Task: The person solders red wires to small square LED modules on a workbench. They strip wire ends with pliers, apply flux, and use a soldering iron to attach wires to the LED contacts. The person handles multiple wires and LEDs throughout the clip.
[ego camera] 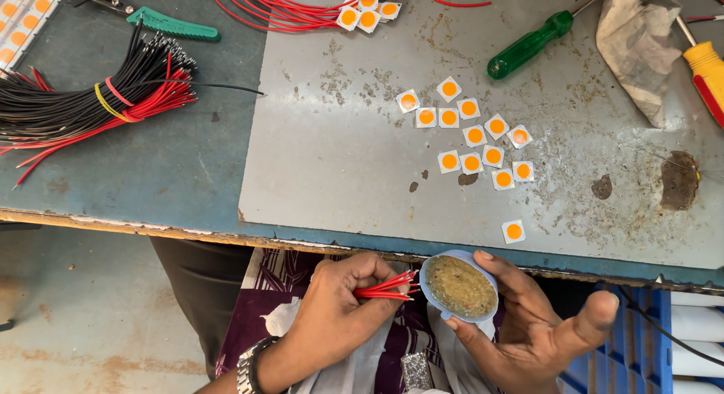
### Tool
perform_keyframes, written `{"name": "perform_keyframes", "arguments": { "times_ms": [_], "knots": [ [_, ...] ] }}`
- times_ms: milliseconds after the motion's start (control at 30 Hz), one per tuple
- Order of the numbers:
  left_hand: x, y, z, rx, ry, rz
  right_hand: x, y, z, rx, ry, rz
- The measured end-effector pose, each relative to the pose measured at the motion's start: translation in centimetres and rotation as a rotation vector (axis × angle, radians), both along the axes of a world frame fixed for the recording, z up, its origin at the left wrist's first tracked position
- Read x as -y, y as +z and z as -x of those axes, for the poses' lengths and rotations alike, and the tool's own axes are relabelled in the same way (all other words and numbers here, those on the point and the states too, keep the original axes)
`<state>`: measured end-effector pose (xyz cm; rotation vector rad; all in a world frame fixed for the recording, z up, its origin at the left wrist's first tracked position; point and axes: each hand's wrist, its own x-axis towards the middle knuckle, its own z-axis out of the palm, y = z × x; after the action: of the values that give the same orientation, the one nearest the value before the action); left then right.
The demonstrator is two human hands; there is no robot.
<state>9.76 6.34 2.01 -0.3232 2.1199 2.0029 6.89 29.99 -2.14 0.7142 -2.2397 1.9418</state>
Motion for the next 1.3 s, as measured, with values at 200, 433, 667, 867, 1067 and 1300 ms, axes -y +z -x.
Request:
{"name": "perform_keyframes", "arguments": {
  "times_ms": [200,433,667,867,1067,1300],
  "knots": [
    [-0.1,0.1,0.0,-0.072,0.012,0.02,0.2,0.0,0.1,-0.043,0.007,0.005],
    [-0.2,0.6,0.0,-0.114,0.051,0.1,0.6,0.1,0.1,-0.114,0.026,-0.019],
    [-0.4,1.0,-0.2,-0.161,0.05,0.242,0.8,0.2,0.1,-0.16,0.099,0.009],
    [-0.7,1.1,-0.1,-0.213,0.071,0.3,0.6,0.5,0.5,-0.204,0.083,-0.051],
    [-0.8,1.1,-0.1,-0.211,0.074,0.304,1.2,1.1,0.6,-0.246,0.094,-0.028],
    [-0.8,1.0,-0.2,-0.212,0.085,0.295,1.1,1.8,0.5,-0.207,0.09,-0.161]
  ]
}}
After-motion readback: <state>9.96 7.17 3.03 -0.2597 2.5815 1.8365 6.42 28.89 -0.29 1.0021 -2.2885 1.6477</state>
